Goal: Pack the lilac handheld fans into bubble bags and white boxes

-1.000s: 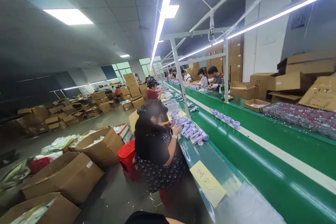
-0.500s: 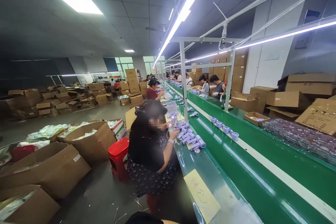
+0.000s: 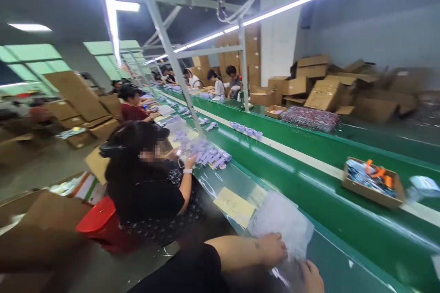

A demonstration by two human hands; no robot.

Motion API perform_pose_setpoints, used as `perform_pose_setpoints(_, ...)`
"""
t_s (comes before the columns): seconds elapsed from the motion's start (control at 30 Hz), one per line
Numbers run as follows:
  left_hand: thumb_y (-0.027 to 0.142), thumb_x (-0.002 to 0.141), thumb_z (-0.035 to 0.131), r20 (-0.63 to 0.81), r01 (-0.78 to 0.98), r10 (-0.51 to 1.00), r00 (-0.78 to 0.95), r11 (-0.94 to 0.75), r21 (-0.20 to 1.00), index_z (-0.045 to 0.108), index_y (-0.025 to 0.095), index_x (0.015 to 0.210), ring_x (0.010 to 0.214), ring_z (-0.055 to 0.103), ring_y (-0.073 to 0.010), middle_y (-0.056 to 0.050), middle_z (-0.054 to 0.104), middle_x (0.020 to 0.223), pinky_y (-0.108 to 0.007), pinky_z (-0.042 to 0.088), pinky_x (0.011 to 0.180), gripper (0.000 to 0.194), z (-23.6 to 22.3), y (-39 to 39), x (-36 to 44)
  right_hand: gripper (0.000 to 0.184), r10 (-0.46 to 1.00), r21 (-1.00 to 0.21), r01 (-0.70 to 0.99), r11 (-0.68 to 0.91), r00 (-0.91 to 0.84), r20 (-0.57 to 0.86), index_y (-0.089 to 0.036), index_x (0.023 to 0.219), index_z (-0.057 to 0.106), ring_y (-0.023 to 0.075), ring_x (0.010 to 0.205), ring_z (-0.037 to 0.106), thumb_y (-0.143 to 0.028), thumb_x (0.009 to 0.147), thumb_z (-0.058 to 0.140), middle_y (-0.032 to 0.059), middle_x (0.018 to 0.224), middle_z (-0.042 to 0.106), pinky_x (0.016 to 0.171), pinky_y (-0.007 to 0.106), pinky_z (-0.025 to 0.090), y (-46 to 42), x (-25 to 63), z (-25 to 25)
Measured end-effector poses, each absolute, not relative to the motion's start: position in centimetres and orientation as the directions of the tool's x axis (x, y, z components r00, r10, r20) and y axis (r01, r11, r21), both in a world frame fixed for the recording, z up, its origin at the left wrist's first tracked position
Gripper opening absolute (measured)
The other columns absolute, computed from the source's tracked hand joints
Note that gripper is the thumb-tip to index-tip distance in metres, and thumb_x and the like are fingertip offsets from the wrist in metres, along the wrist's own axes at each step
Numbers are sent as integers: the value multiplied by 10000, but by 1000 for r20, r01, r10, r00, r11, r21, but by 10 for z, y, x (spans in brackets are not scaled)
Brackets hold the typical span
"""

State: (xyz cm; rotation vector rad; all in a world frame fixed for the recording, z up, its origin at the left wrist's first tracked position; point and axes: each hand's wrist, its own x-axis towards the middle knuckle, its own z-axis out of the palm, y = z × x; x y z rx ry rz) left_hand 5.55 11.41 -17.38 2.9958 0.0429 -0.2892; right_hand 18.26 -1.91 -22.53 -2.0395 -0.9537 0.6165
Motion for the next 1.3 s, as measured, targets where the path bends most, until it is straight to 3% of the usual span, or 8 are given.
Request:
perform_pose_setpoints(0.07, 303, 747, 600, -201, -24, -53, 978, -989, 146, 602, 179, 652, 703, 574, -186, -60, 642, 734, -320, 442, 671, 156, -171, 119, 58, 256, 755, -870, 214, -444, 613, -234, -311, 614, 622, 410, 1052, 551, -284, 369, 687, 95, 851, 648, 940, 496, 415, -22, 182, -214)
perform_pose_setpoints(0.2, 246, 782, 553, -146, 44, 19, 989, -985, 169, 617, 136, 724, 759, 548, -195, -90, 629, 754, -320, 421, 740, 139, -153, 126, 59, 331, 509, -793, -400, -460, 613, -604, -264, 689, 545, 370, 1077, 546, -360, 423, 717, 77, 845, 667, 860, 453, 470, -16, 178, -183)
perform_pose_setpoints(0.4, 101, 771, 507, 40, 229, 274, 961, -869, 439, 599, 153, 859, 943, 488, -184, -56, 608, 873, -287, 391, 848, 137, -131, 130, 64, 394, 397, -639, -691, -338, 511, -762, -231, 810, 560, 273, 871, 652, -537, 593, 680, 83, 775, 672, 706, 404, 526, -10, 188, -174)
perform_pose_setpoints(0.6, 240, 787, 560, -121, 175, 136, 983, -889, 423, 599, 181, 834, 893, 514, -198, -36, 619, 844, -312, 390, 801, 85, -138, 124, 61, 299, 540, -667, -730, -149, 505, -673, -196, 744, 578, 255, 730, 669, -238, 511, 761, 44, 678, 686, 688, 386, 540, -3, 189, -173)
perform_pose_setpoints(0.73, 206, 820, 498, -15, 157, 160, 987, -937, 312, 564, 175, 884, 877, 502, -199, -49, 599, 861, -314, 376, 763, 97, -129, 124, 52, 352, 588, -701, -711, -60, 542, -600, -196, 816, 586, 241, 717, 673, -305, 537, 772, 25, 712, 700, 687, 394, 544, -4, 194, -164)
perform_pose_setpoints(0.9, 162, 788, 512, 95, -179, -164, 982, -967, 180, 536, 182, 876, 886, 459, -216, -69, 542, 878, -323, 355, 736, 93, -107, 120, 50, 424, 590, -757, -652, 34, 625, -511, -183, 852, 606, 233, 717, 669, -363, 520, 800, 26, 735, 708, 683, 377, 547, 3, 221, -138)
perform_pose_setpoints(1.13, 36, 751, 427, 266, 124, 199, 943, -954, 273, 545, 178, 899, 790, 425, -206, -72, 494, 830, -319, 356, 695, 236, -111, 115, 48, 378, 545, -849, -511, 138, 755, -365, -197, 829, 632, 187, 769, 653, -310, 521, 819, 2, 785, 709, 716, 295, 536, 6, 233, -99)
perform_pose_setpoints(1.3, 61, 762, 417, 369, 154, 251, 895, -950, 272, 562, 192, 745, 758, 411, -207, -61, 450, 746, -338, 375, 698, 196, -109, 111, 46, 398, 564, -846, -501, 182, 758, -328, -221, 875, 633, 204, 849, 652, -294, 524, 803, 9, 854, 706, 777, 332, 539, 6, 232, -82)
